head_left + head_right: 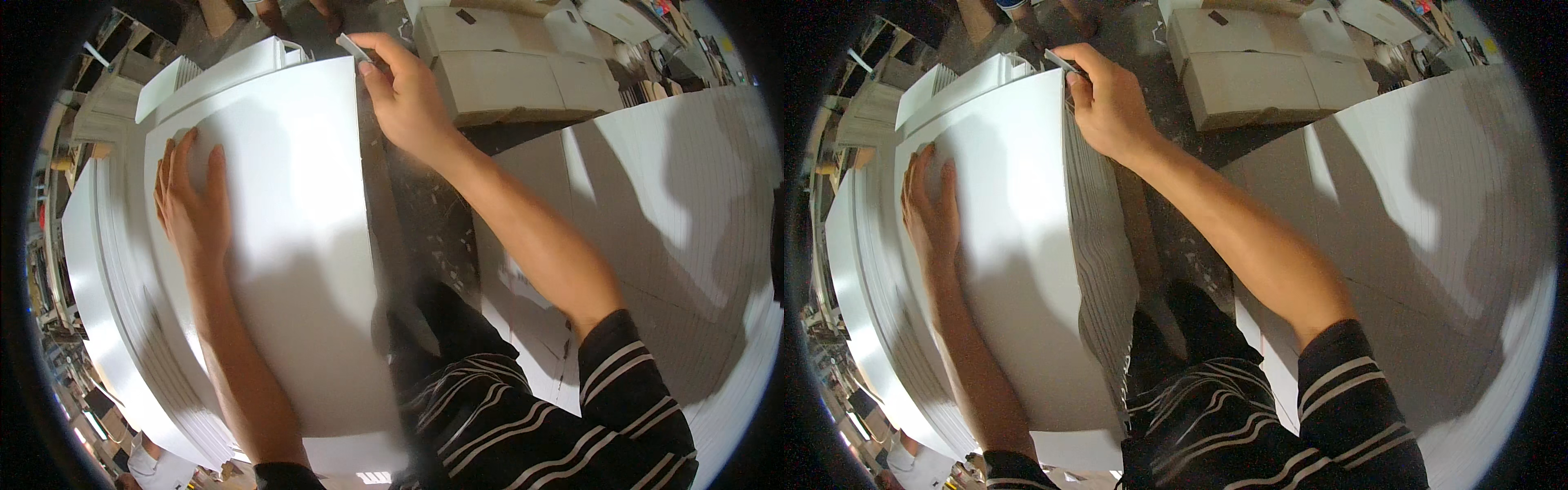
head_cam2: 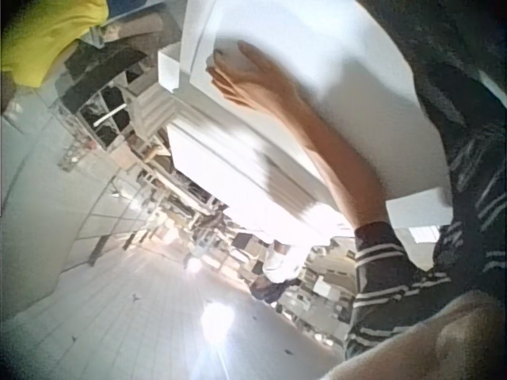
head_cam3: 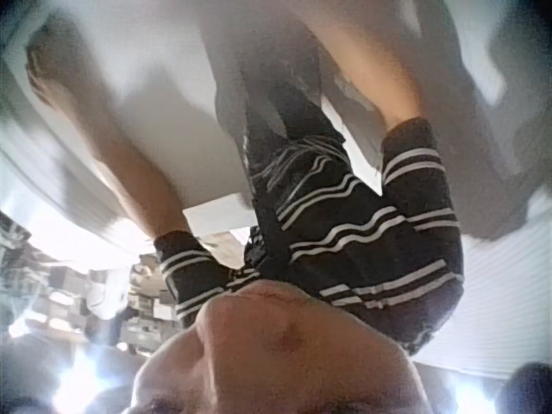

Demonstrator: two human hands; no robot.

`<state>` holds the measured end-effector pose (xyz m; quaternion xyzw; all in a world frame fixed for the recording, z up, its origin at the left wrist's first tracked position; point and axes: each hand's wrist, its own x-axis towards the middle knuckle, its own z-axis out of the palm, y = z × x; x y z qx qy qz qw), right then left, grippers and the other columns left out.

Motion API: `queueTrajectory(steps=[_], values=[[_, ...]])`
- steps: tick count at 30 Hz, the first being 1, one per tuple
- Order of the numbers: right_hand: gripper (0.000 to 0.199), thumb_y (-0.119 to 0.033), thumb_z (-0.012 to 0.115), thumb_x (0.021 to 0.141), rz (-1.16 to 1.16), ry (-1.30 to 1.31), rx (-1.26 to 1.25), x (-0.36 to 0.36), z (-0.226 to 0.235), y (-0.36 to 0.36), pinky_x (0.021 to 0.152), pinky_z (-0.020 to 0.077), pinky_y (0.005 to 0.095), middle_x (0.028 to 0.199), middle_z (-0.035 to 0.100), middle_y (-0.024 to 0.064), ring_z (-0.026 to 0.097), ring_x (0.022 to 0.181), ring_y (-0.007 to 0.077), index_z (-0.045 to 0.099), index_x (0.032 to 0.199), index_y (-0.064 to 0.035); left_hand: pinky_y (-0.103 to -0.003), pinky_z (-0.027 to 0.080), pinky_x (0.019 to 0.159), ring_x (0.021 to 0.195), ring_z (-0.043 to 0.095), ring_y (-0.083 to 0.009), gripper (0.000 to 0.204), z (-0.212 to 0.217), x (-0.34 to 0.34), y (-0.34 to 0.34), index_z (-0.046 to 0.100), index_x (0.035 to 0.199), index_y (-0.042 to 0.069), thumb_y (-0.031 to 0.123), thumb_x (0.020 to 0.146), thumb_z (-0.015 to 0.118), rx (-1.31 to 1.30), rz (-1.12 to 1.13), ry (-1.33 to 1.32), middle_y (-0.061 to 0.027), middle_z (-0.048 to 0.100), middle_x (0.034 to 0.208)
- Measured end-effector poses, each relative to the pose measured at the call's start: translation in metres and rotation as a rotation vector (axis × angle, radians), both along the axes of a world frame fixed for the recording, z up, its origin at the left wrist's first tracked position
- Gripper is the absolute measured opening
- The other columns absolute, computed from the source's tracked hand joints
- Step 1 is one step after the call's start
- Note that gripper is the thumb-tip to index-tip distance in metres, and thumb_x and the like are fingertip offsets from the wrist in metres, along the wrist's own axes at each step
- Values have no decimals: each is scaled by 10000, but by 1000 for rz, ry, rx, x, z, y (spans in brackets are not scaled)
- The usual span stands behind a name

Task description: The person uses a utility knife to cut large white sheets on a workbench. They score the sheets along straight lines and then snap them apart, repeating the process for multiple sheets.

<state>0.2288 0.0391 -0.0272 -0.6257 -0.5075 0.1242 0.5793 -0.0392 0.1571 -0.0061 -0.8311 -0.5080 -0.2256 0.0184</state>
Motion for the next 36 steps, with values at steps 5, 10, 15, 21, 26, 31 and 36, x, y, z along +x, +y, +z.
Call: queueTrajectory(steps=[5, 10, 15, 21, 26, 31, 36], values=[[307, -71, 535, 1062, 67, -59, 9, -15, -3, -32, 693, 508, 303, 926, 698, 64, 638, 790, 144, 600, 1362, -64, -517, 292, 1233, 1458, 447, -332, 534, -4, -3, 5, 619, 1427, 245, 559, 998, 567, 51, -46, 7, -126, 544, 1524], [383, 24, 580, 964, 170, -138, -25, -71, -16, -108, 576, 466, 319, 794, 615, 48, 568, 636, 147, 661, 1318, -102, -526, 319, 1219, 1457, 452, -330, 545, -6, -4, 11, 617, 1430, 255, 576, 993, 560, 21, -22, 17, -120, 544, 1524], [486, -16, 659, 912, 205, -184, -34, -121, -4, -179, 663, 505, 374, 888, 656, 65, 614, 724, 209, 664, 1367, -186, -524, 324, 1217, 1454, 458, -316, 567, -5, -3, 12, 614, 1435, 256, 597, 985, 557, 1, -20, 9, -97, 551, 1521], [505, 6, 669, 882, 147, -161, -59, -136, 5, -189, 654, 490, 378, 815, 590, 55, 585, 728, 209, 663, 1358, -162, -516, 337, 1208, 1439, 475, -304, 593, -3, -1, 7, 619, 1429, 235, 613, 976, 559, 34, -88, -4, -72, 569, 1504], [456, 23, 659, 868, -8, -159, -104, -144, 3, -180, 633, 465, 365, 824, 569, 56, 563, 712, 214, 701, 1299, -121, -551, 329, 1204, 1429, 484, -311, 625, -16, 9, 7, 593, 1449, 230, 618, 959, 573, 185, -223, 34, -66, 577, 1495], [410, -165, 722, 873, 57, -381, -156, -159, 23, -202, 709, 501, 365, 896, 620, 47, 609, 797, 221, 734, 1274, -250, -517, 293, 1239, 1492, 403, -306, 604, -28, 15, 20, 453, 1543, 395, 664, 1002, 464, 178, -124, 142, -63, 449, 1610], [476, -73, 719, 879, 396, -419, -151, -131, 29, -214, 649, 500, 333, 871, 655, 5, 586, 750, 146, 695, 1331, -220, -519, 319, 1225, 1484, 418, -316, 641, -27, 16, 24, 458, 1549, 354, 675, 995, 469, 218, -145, 112, -64, 461, 1602]])
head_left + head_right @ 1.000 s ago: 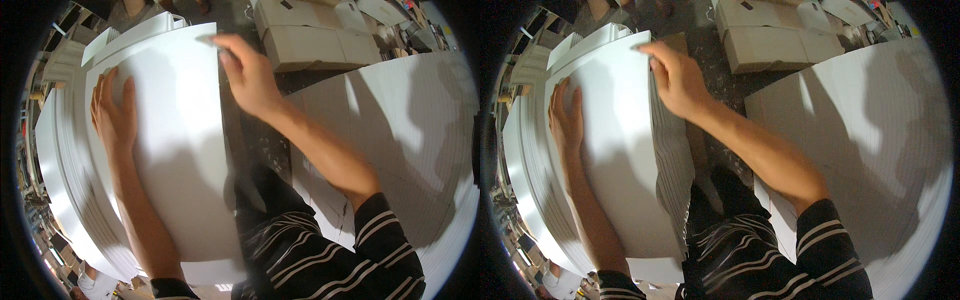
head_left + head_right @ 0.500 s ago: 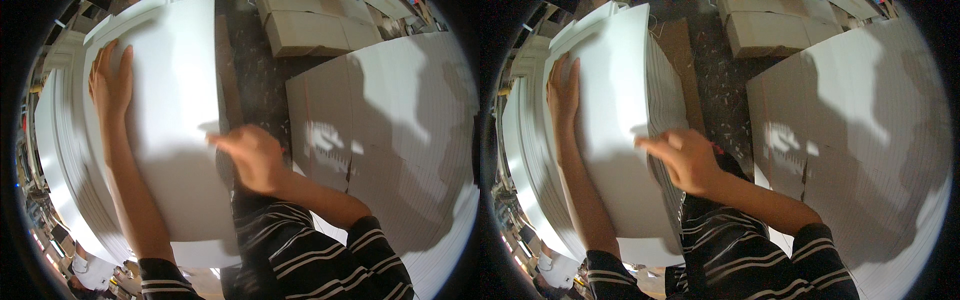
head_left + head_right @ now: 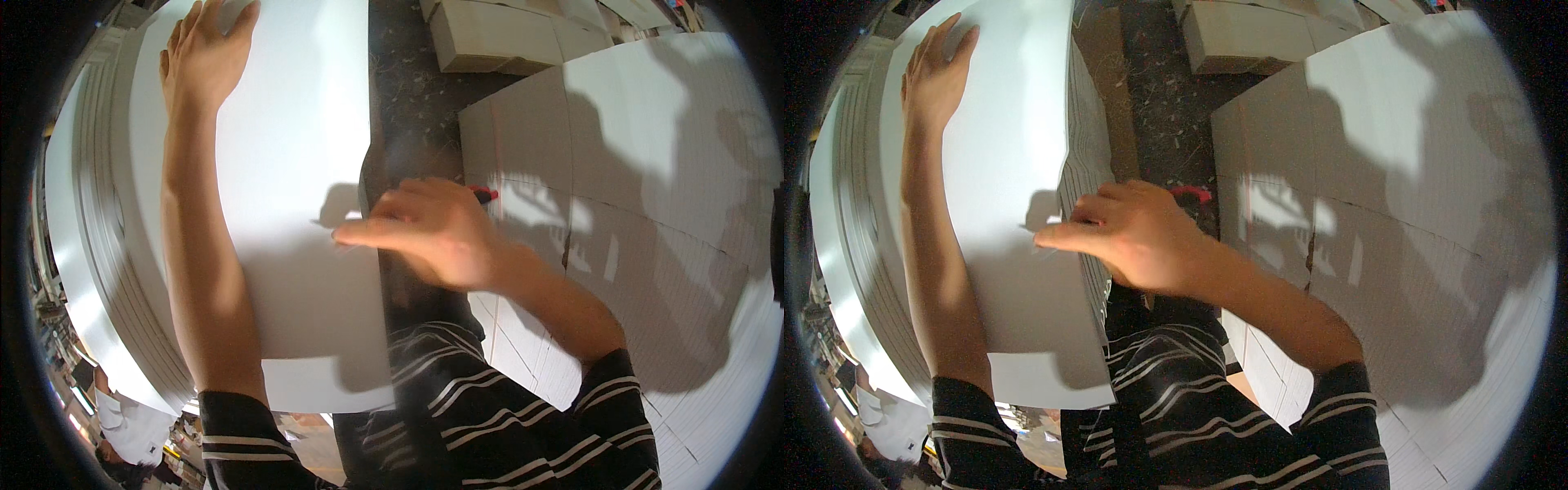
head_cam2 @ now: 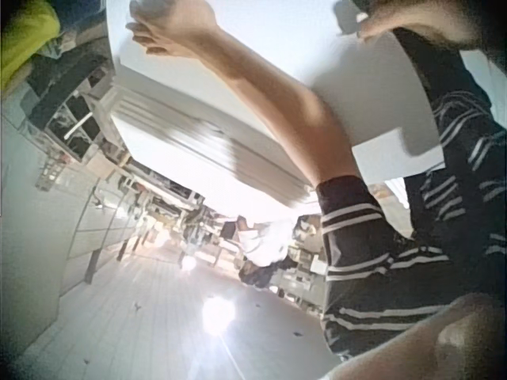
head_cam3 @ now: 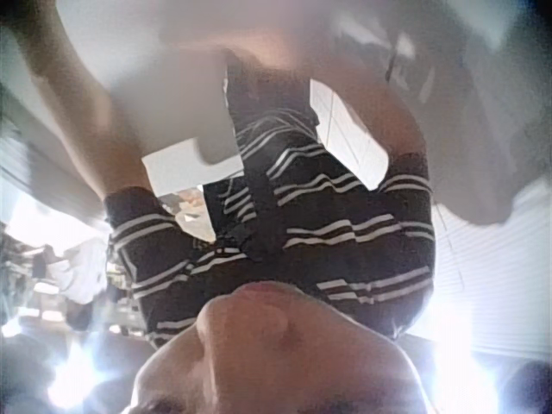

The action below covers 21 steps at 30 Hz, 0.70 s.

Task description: The person uses a utility knife to cut large white sheets on a workbench. They score the sheets along straight lines and then snap them apart, repeating the process for multiple sheets.

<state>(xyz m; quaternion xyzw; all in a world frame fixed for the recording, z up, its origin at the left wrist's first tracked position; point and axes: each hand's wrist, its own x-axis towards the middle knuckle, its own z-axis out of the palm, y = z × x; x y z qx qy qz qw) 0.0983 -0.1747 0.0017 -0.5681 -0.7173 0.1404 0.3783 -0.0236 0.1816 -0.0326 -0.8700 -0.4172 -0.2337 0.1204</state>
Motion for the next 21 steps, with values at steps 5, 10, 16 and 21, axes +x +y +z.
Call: queueTrajectory(steps=[5, 10, 16, 21], values=[[463, -64, 719, 861, -51, 64, 18, 4, -14, 12, 679, 499, 349, 869, 637, -4, 606, 818, 160, 702, 1280, -261, -523, 329, 1216, 1464, 439, -342, 639, 25, 10, -14, 493, 1521, 227, 584, 993, 521, -160, -66, -16, -125, 488, 1569], [448, -68, 688, 893, 127, -12, -53, 4, 3, -32, 680, 491, 351, 857, 621, 7, 579, 818, 176, 703, 1281, -293, -459, 400, 1173, 1368, 530, -319, 460, 40, 24, -48, 609, 1365, 133, 385, 985, 667, -114, 83, -77, -130, 608, 1418], [415, 22, 547, 989, -158, 287, 198, 22, -18, 3, 618, 518, 335, 968, 706, 105, 620, 701, 188, 654, 1362, -124, -452, 385, 1180, 1376, 519, -321, 464, 52, 31, -56, 615, 1359, 125, 401, 989, 658, -32, 14, -107, -141, 603, 1421], [333, 1, 537, 1025, -384, 475, 91, -2, -28, 40, 687, 536, 310, 1072, 709, 158, 658, 782, 171, 639, 1338, -50, -453, 375, 1184, 1380, 515, -321, 501, 58, 33, -57, 607, 1384, 110, 414, 988, 652, -157, 60, -70, -153, 590, 1441]])
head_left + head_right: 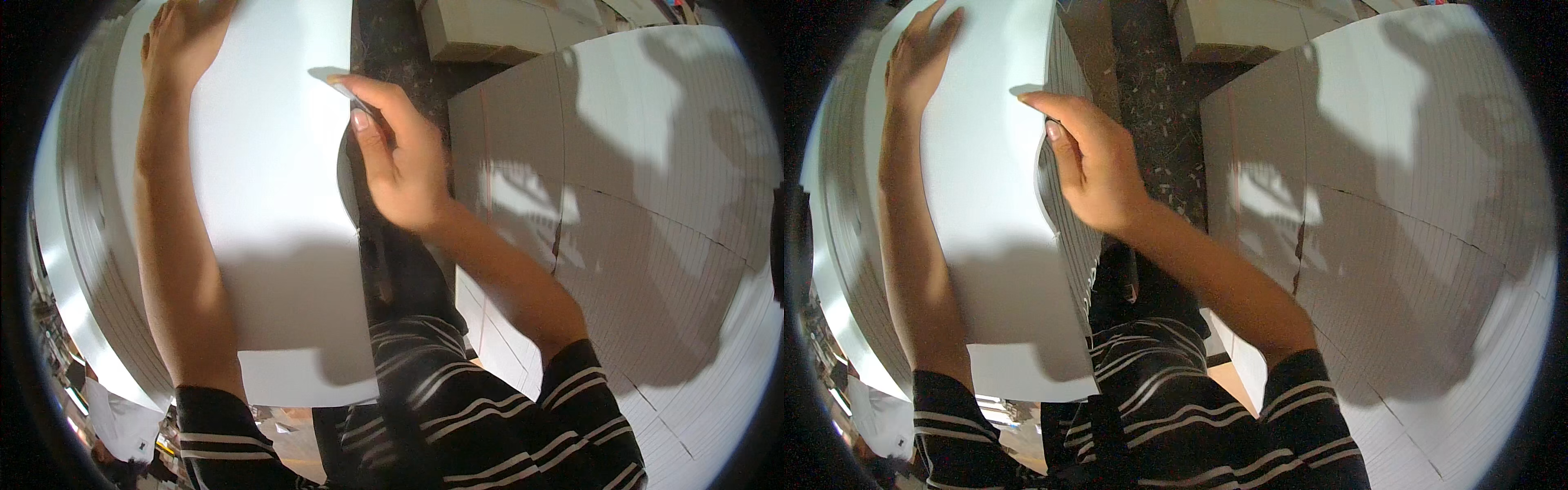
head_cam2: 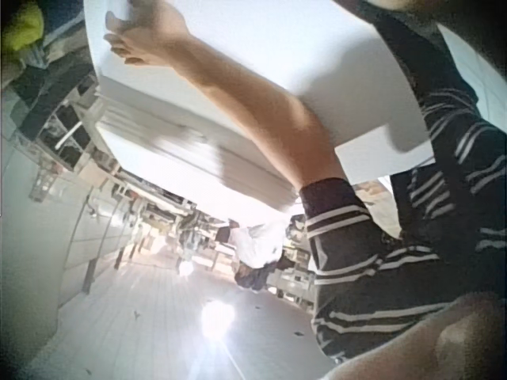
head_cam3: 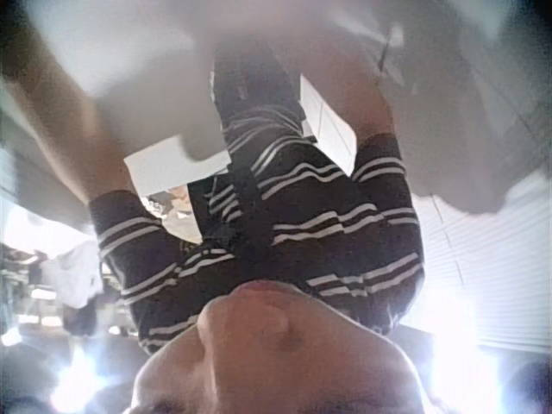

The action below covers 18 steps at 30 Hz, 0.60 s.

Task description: The person uses a utility knife to cut large white sheets on a workbench. They score the sheets along straight lines and then snap them apart, repeating the process for multiple sheets.

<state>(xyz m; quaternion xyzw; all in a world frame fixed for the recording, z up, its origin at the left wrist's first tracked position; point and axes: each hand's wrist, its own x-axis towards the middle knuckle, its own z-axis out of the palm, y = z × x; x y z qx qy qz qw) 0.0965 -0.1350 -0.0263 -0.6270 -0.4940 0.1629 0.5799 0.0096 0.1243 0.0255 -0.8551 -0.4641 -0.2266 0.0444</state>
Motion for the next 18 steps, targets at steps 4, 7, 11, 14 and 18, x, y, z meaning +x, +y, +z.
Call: queueTrajectory(steps=[4, 7, 11, 14, 18], values=[[394, 34, 562, 975, 138, -5, 115, -12, -1, -14, 680, 513, 331, 1073, 724, 144, 654, 800, 189, 652, 1342, -79, -455, 396, 1166, 1359, 536, -324, 526, 13, 3, -4, 599, 1400, 83, 406, 988, 653, -82, 78, 37, -154, 588, 1451], [414, 38, 594, 952, 345, 28, 71, -16, 3, -43, 693, 516, 352, 1053, 734, 145, 657, 806, 215, 656, 1341, -91, -453, 417, 1149, 1335, 558, -332, 517, 22, 0, -8, 610, 1380, 61, 399, 991, 649, -114, -37, -62, -167, 598, 1435], [436, 50, 615, 938, 418, 78, 148, -12, 15, -62, 716, 535, 391, 1030, 744, 127, 687, 832, 241, 663, 1335, -125, -442, 430, 1135, 1326, 565, -344, 526, 24, -2, -3, 612, 1380, 49, 407, 995, 634, -125, -41, -65, -183, 609, 1417], [425, 79, 604, 927, 418, -139, -20, -5, 23, -56, 761, 559, 370, 1065, 741, 134, 696, 871, 229, 662, 1324, -59, -430, 418, 1146, 1343, 553, -352, 537, 18, -2, 9, 618, 1377, 38, 409, 989, 635, -190, -72, -132, -192, 610, 1422], [473, 99, 613, 899, 358, -294, -46, -19, 32, -64, 742, 553, 358, 1039, 727, 123, 675, 856, 205, 654, 1344, -55, -415, 397, 1165, 1367, 534, -362, 570, 11, -12, 34, 623, 1373, 24, 434, 977, 643, -150, -162, -136, -205, 599, 1440]])
